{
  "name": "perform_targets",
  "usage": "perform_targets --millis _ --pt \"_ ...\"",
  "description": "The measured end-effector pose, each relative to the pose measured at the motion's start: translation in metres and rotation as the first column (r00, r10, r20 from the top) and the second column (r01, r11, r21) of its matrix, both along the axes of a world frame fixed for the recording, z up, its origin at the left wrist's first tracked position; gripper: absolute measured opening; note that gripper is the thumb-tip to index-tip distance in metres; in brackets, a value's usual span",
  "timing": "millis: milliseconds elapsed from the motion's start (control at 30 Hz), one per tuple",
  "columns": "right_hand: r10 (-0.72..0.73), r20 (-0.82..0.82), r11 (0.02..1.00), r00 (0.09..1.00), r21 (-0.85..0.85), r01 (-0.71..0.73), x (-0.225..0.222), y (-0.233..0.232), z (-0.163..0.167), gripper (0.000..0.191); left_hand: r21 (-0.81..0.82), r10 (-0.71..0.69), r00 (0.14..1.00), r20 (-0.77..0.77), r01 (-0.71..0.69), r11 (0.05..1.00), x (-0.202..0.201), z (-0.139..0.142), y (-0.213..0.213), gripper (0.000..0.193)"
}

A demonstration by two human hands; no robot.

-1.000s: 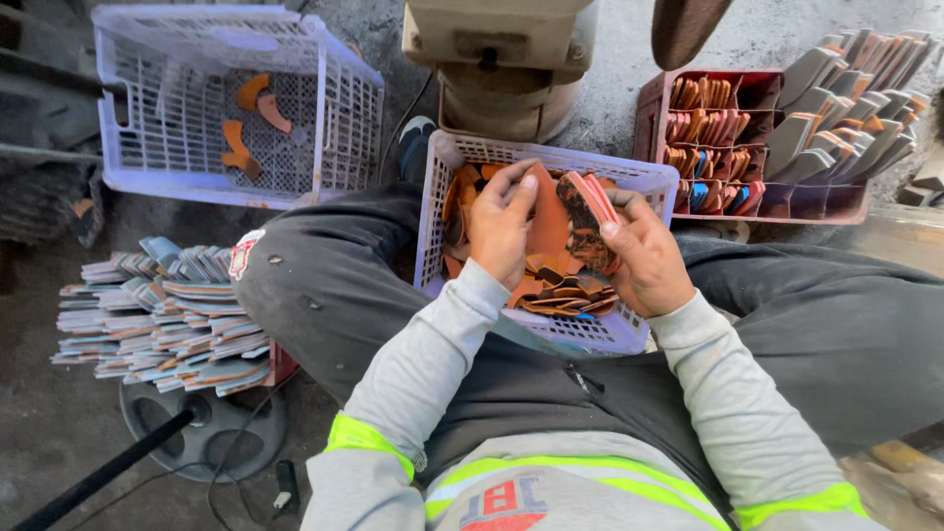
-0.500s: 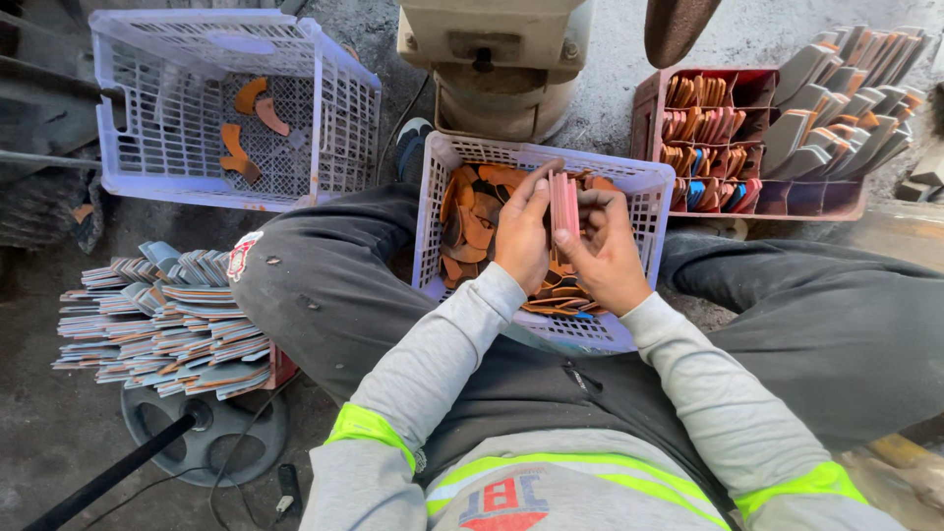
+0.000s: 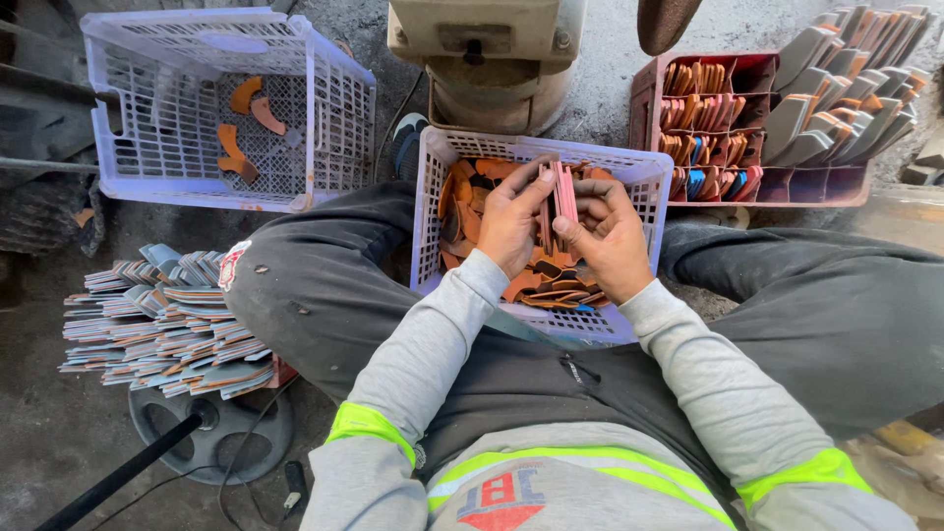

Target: The person sits on the floor and repeatedly picks orange curved shoe parts from a white basket, inspects them, and places them into a red compartmentalized tray. The person handles the parts one at a time and continues sorting them into the tray.

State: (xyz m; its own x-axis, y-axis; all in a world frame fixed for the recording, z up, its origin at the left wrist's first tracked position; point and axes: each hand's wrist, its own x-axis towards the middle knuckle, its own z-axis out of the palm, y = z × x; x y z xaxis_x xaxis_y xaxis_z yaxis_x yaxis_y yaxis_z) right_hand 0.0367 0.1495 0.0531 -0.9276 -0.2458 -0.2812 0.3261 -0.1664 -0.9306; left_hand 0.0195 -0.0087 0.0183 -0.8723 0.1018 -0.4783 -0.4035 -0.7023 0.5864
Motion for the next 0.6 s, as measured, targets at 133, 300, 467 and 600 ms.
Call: perform_targets --millis 133,300,467,600 --pt "0.007 0.013 0.999 1.0 -0.031 -0.006 0.0 0.0 0.0 0.055 -0.044 -0.004 1.0 0.011 0.004 0.999 0.0 -0.005 -0.004 0.038" --pt "0.06 -0.031 0.995 0.998 -0.084 -0.062 -0.002 0.007 0.001 0.074 -0.109 0.065 0.994 0.085 -0.055 0.993 -0.008 -0.019 -0.015 0.037" --pt "0.131 0.212 0.926 0.968 -0.376 -0.043 -0.004 0.014 -0.001 0.074 -0.043 0.077 0.988 0.135 -0.072 0.996 -0.007 -0.049 -0.01 0.033" --pt "0.146 0.268 0.977 0.952 -0.189 -0.097 0.004 0.014 -0.008 0.074 -0.052 0.1 0.972 0.212 -0.091 0.994 -0.014 -0.066 -0.028 0.026"
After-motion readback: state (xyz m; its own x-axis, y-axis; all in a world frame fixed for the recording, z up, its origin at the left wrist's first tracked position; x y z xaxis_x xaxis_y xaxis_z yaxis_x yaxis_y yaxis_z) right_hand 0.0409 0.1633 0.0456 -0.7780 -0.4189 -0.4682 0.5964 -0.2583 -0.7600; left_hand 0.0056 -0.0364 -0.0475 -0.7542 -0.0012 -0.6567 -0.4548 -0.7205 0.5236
